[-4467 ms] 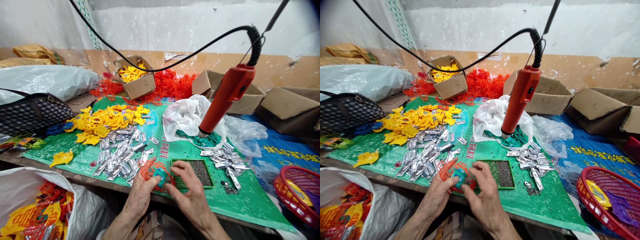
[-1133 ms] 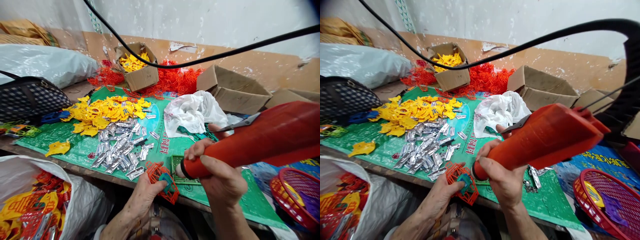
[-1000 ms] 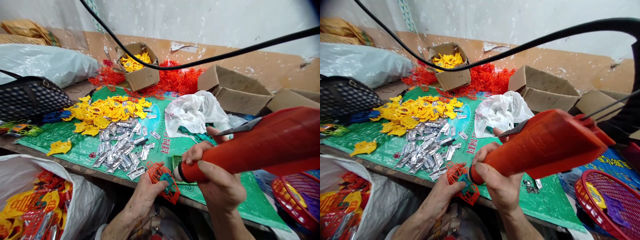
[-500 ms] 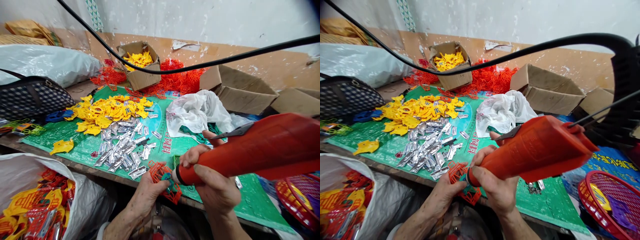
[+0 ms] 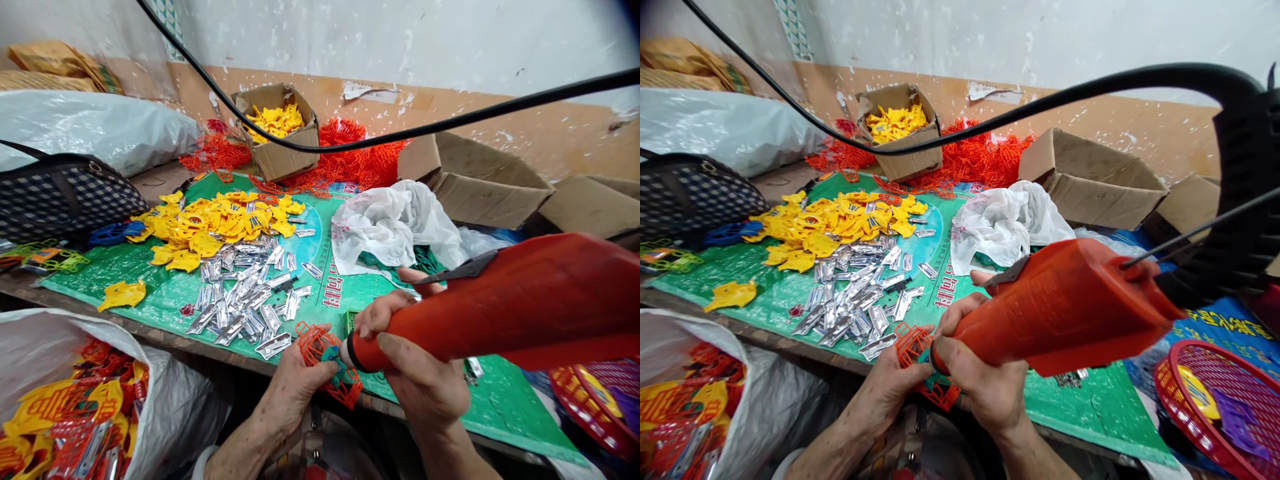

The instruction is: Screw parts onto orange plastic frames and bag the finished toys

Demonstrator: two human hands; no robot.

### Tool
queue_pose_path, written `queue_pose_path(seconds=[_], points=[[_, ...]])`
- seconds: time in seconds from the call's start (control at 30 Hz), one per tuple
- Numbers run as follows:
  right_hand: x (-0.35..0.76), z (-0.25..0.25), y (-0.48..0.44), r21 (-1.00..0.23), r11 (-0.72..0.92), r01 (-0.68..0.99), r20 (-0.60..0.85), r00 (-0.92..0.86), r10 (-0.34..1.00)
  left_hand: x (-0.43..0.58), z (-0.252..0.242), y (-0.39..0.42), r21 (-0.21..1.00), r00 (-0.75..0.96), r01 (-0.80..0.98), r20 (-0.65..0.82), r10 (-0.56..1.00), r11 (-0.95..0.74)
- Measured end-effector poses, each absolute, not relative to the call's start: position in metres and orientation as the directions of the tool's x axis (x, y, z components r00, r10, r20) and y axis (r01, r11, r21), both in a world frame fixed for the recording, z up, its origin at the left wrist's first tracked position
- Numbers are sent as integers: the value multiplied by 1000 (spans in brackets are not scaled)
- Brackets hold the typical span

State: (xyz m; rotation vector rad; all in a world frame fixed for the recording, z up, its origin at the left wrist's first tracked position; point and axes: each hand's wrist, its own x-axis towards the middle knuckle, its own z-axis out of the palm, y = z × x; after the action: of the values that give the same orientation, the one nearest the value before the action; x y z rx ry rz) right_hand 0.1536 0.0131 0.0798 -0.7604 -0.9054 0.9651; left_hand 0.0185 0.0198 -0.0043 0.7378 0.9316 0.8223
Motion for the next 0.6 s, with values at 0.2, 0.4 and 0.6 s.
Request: queue_pose_path(seconds=[0.2, 0.4, 0.6], points=[[154, 69, 8, -911, 364, -192, 311, 261, 914, 23, 0, 18, 810, 337, -313, -393, 855, 496], [154, 62, 10, -924, 353, -144, 310, 257, 915, 22, -4, 16, 795, 344, -353, -380, 859, 493], [153, 70, 12, -906, 370, -206, 323, 229, 918, 23, 1, 18, 798, 357, -353, -368, 859, 489]])
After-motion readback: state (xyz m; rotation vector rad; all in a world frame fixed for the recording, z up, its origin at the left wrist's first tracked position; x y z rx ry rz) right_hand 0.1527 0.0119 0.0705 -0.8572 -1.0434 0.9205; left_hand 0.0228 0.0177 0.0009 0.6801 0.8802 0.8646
